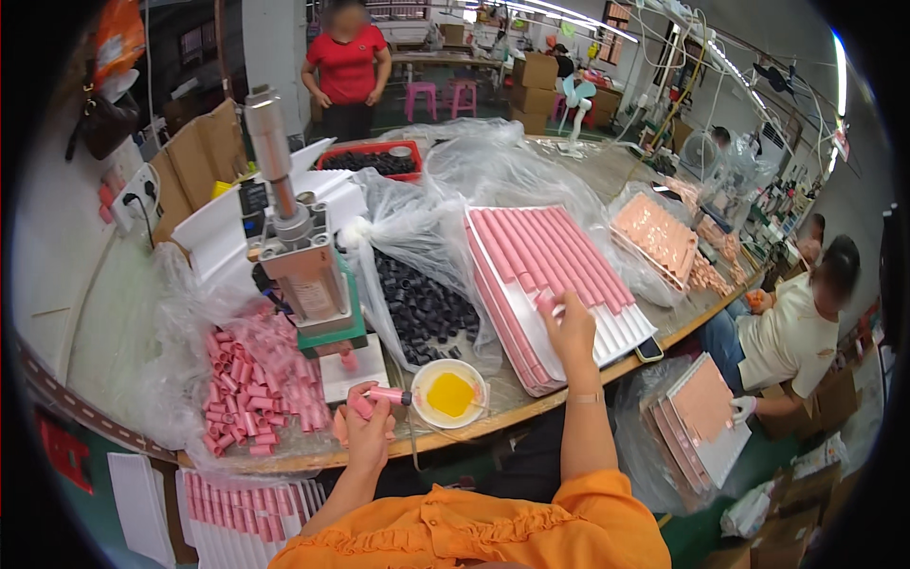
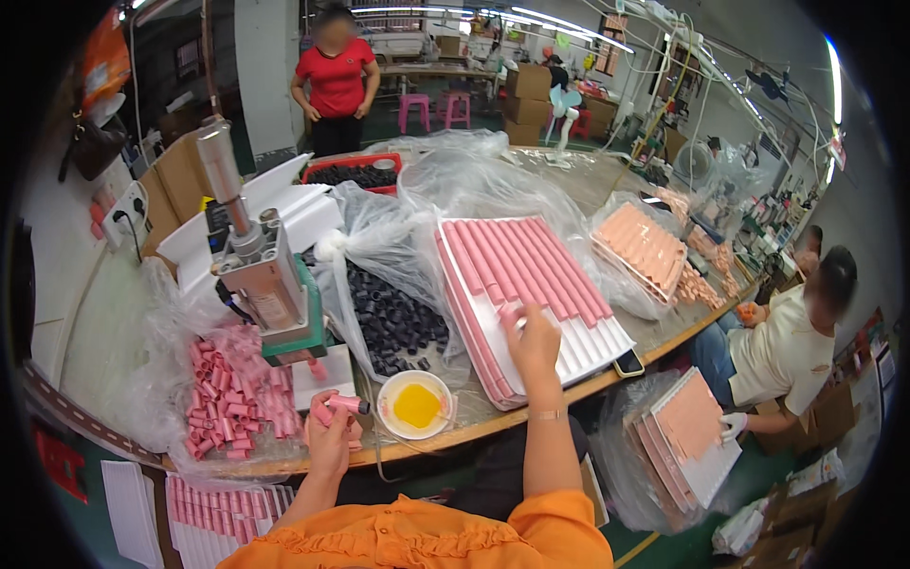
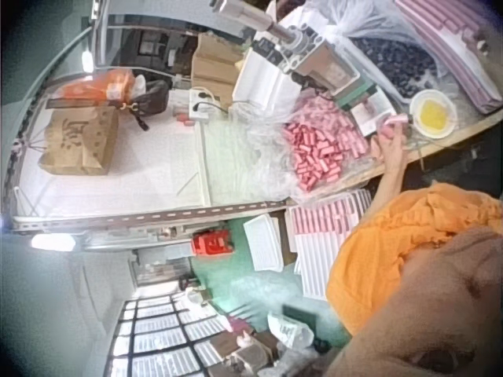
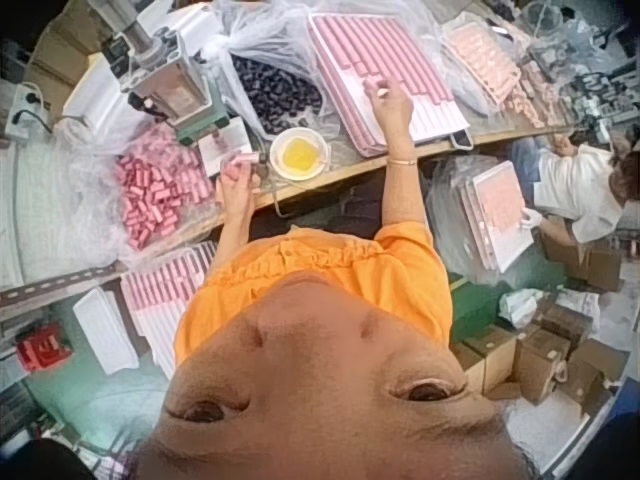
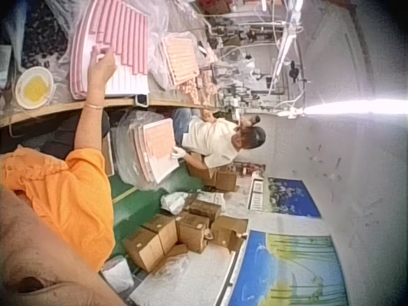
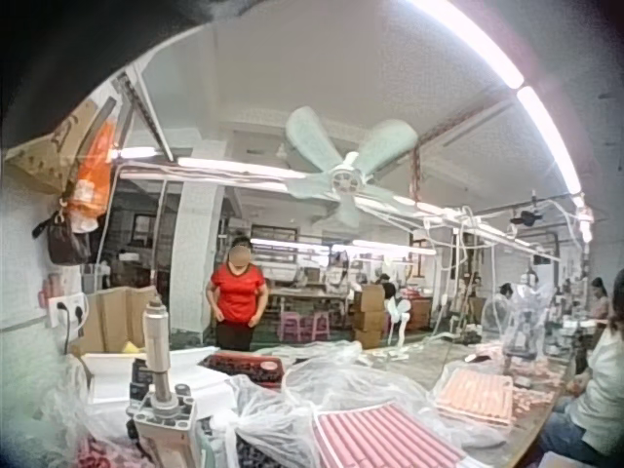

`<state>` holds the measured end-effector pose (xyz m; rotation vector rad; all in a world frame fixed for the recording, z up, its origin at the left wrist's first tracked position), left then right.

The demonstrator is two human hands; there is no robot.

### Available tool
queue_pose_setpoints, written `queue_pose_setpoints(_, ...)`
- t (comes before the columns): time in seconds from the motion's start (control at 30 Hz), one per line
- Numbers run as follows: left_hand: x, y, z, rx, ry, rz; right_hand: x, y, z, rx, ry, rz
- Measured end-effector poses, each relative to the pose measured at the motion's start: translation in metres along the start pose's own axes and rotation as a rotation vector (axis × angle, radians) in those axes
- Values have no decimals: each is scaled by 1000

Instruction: Manually assemble small pink and black plastic components using a small press and adhesive.

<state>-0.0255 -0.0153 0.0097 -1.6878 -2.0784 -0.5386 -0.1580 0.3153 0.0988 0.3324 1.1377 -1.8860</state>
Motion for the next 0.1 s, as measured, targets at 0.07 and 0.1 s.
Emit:
queue_pose_setpoints(0.07,-1,-3,-3,58,-71,14,3,40,53,34,-216,205)
queue_pose_setpoints(0.1,-2,-1,-4,60,-69,12,2,41,55,31,-216,206)
Point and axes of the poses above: each hand's wrist, its own y-axis away from the middle knuckle, its own x-axis out of the palm, z = x × y, the point moved 2 cm from there along -y, towards the middle knuckle
